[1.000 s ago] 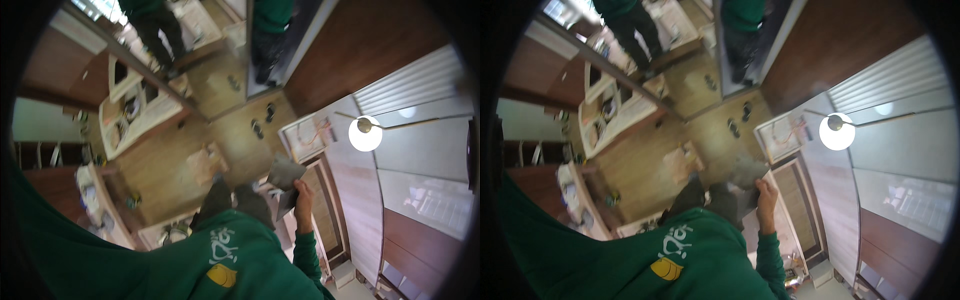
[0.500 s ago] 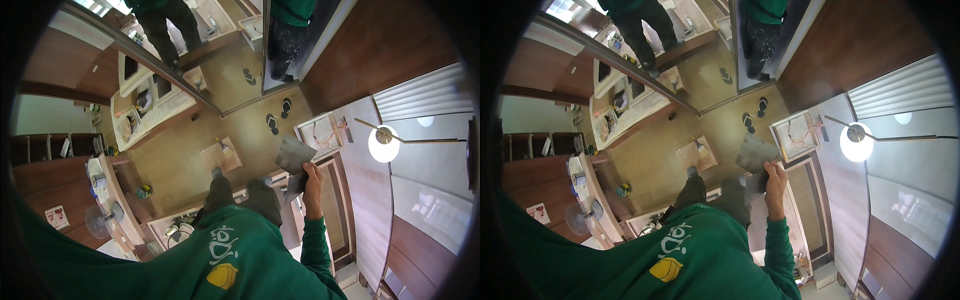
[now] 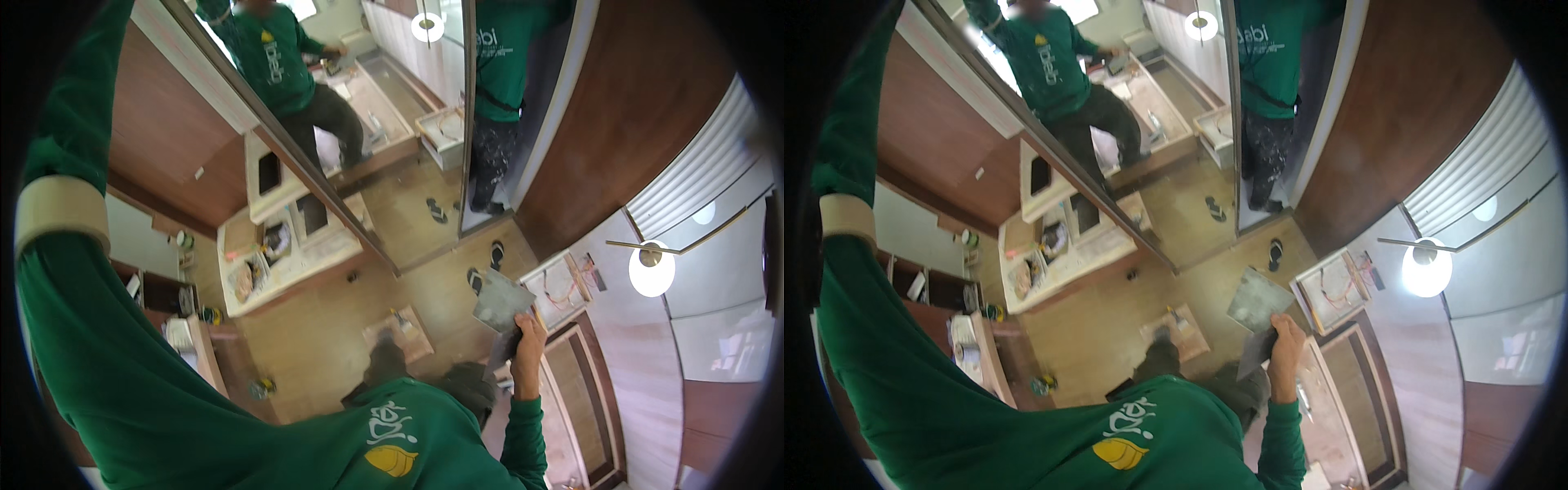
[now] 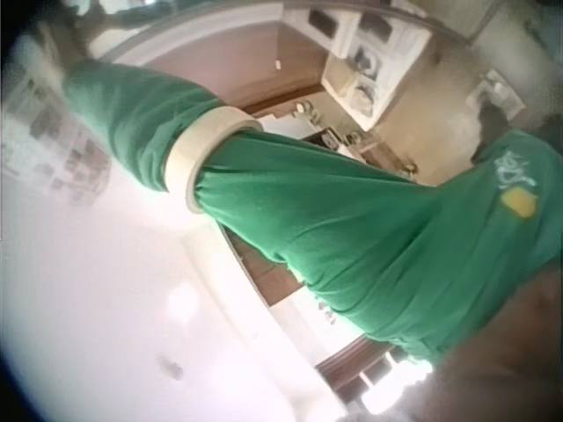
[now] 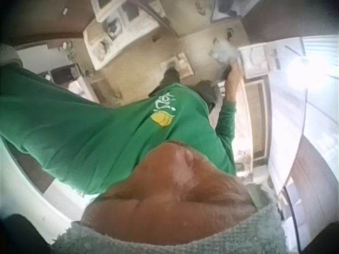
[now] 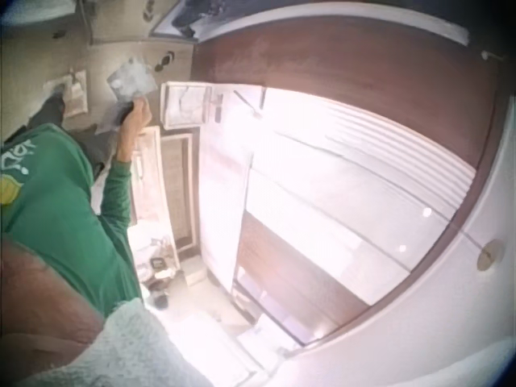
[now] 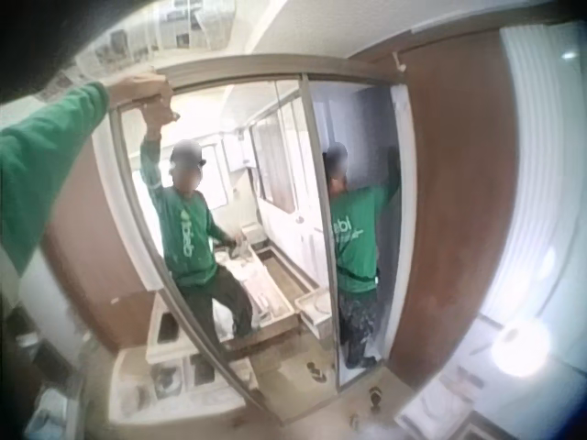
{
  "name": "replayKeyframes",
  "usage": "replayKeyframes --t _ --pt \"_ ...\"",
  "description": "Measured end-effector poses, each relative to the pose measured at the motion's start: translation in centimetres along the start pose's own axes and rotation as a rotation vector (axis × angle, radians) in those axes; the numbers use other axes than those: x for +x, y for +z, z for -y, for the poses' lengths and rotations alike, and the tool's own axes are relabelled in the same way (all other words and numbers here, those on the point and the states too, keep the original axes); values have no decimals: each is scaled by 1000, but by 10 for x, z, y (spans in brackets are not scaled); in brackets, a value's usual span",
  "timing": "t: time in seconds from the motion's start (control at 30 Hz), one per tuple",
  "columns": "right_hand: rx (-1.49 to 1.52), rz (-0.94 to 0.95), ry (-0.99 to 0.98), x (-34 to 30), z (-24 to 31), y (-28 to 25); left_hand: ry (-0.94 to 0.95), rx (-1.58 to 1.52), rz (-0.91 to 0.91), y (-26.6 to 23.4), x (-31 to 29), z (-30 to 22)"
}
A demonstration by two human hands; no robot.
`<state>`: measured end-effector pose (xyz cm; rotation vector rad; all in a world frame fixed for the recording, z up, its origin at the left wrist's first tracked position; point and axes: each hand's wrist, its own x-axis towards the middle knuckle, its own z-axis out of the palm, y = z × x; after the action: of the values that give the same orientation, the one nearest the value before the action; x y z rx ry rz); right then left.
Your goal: The person sands the vertical edge of a wooden wardrobe door using two sanding blocks held in both hands. They move the blocks up and down along the edge repeatedly, occasionally pausing to inspect the surface.
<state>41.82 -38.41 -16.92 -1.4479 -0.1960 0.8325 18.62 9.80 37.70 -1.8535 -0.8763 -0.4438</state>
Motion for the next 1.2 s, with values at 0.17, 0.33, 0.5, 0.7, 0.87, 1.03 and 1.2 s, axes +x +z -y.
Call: replayKeyframes --t 0.17,0.33,0.5,0.7,0.87,1.03,1.2 --pt "205 -111 -73 -3 -72 53 63 -363 -190 69 -80 -7" --pt "284 -55 -8 -25 -85 123 -63 -1032 364 169 -366 -121" --pt "228 20 -35 -11 -63 163 -432 -1562 1382 126 -692 -261" --pt "172 84 -163 -16 -54 247 -931 -1718 2017 85 -768 -221" --pt "298 216 -27 -43 -52 324 -786 -1626 1242 149 -744 -179" --pt "333 326 -8 -80 -42 368 -902 -2167 725 140 -600 -177" --pt "253 432 -18 -112 -15 392 -1088 -2899 246 105 -537 -201"
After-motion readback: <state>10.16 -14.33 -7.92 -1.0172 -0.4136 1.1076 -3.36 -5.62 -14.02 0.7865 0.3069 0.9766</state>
